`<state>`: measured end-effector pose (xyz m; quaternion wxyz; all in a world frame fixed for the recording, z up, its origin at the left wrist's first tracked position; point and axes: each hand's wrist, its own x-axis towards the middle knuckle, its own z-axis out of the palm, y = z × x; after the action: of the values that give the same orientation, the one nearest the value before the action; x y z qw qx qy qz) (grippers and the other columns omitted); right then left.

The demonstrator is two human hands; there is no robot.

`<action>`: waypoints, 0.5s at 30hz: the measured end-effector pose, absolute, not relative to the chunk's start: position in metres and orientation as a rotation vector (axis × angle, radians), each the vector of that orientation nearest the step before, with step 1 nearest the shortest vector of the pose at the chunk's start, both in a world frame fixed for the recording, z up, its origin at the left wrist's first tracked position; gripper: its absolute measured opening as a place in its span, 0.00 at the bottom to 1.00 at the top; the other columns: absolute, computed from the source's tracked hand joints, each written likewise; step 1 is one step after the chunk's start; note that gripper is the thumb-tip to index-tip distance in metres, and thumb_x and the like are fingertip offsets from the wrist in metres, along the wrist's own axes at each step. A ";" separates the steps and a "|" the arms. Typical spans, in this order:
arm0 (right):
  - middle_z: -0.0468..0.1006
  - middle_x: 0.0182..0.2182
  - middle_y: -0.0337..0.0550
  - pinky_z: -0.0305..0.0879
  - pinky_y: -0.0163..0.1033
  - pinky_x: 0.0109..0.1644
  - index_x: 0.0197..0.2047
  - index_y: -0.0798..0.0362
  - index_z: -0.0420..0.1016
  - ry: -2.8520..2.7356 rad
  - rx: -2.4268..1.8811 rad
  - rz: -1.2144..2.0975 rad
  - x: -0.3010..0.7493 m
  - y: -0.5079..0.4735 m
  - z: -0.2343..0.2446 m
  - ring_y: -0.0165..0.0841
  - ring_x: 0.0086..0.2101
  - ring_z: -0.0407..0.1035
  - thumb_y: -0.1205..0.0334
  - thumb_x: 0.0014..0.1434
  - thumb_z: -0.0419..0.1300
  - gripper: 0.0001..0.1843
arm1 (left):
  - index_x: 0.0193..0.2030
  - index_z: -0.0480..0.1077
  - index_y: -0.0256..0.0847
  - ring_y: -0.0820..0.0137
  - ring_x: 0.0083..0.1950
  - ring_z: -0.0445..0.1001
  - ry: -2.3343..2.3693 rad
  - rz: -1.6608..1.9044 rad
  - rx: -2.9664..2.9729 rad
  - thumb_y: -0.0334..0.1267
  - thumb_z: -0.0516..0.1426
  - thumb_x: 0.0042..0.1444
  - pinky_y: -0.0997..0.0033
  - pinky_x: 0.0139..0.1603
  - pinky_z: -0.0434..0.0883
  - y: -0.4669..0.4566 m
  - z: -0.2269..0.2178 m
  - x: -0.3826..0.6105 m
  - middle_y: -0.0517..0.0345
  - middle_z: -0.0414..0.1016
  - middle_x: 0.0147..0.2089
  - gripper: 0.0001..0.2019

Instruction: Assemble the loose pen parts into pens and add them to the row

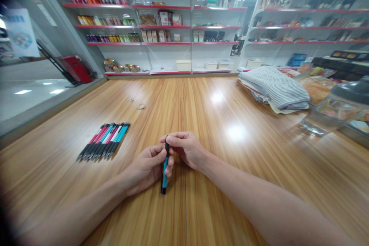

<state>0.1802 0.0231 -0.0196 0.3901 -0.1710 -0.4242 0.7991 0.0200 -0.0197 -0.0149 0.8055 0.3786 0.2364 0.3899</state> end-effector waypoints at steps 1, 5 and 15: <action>0.67 0.18 0.32 0.72 0.33 0.20 0.42 0.61 0.73 -1.078 -0.453 2.024 0.181 0.024 -0.019 0.27 0.18 0.69 0.58 0.57 0.63 0.14 | 0.42 0.70 0.33 0.72 0.29 0.72 0.498 0.823 0.800 0.38 0.54 0.62 0.70 0.34 0.69 -0.020 -0.014 0.019 0.52 0.73 0.33 0.09; 0.63 0.16 0.29 0.69 0.32 0.16 0.42 0.59 0.73 -1.061 -0.502 2.040 0.182 0.024 -0.018 0.27 0.15 0.67 0.57 0.57 0.63 0.15 | 0.45 0.71 0.31 0.66 0.37 0.75 0.473 0.800 0.755 0.37 0.54 0.62 0.63 0.41 0.71 -0.019 -0.013 0.018 0.46 0.75 0.38 0.11; 0.72 0.20 0.36 0.63 0.29 0.13 0.38 0.60 0.75 -1.055 -0.570 2.022 0.181 0.022 -0.016 0.25 0.14 0.64 0.59 0.54 0.64 0.13 | 0.37 0.71 0.32 0.65 0.39 0.77 0.524 0.800 0.771 0.36 0.61 0.56 0.65 0.44 0.71 -0.018 -0.018 0.018 0.45 0.76 0.38 0.08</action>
<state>0.1809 0.0225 -0.0164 0.3851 -0.2236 -0.4141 0.7938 0.0184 -0.0182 -0.0184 0.8172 0.3618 0.2460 0.3752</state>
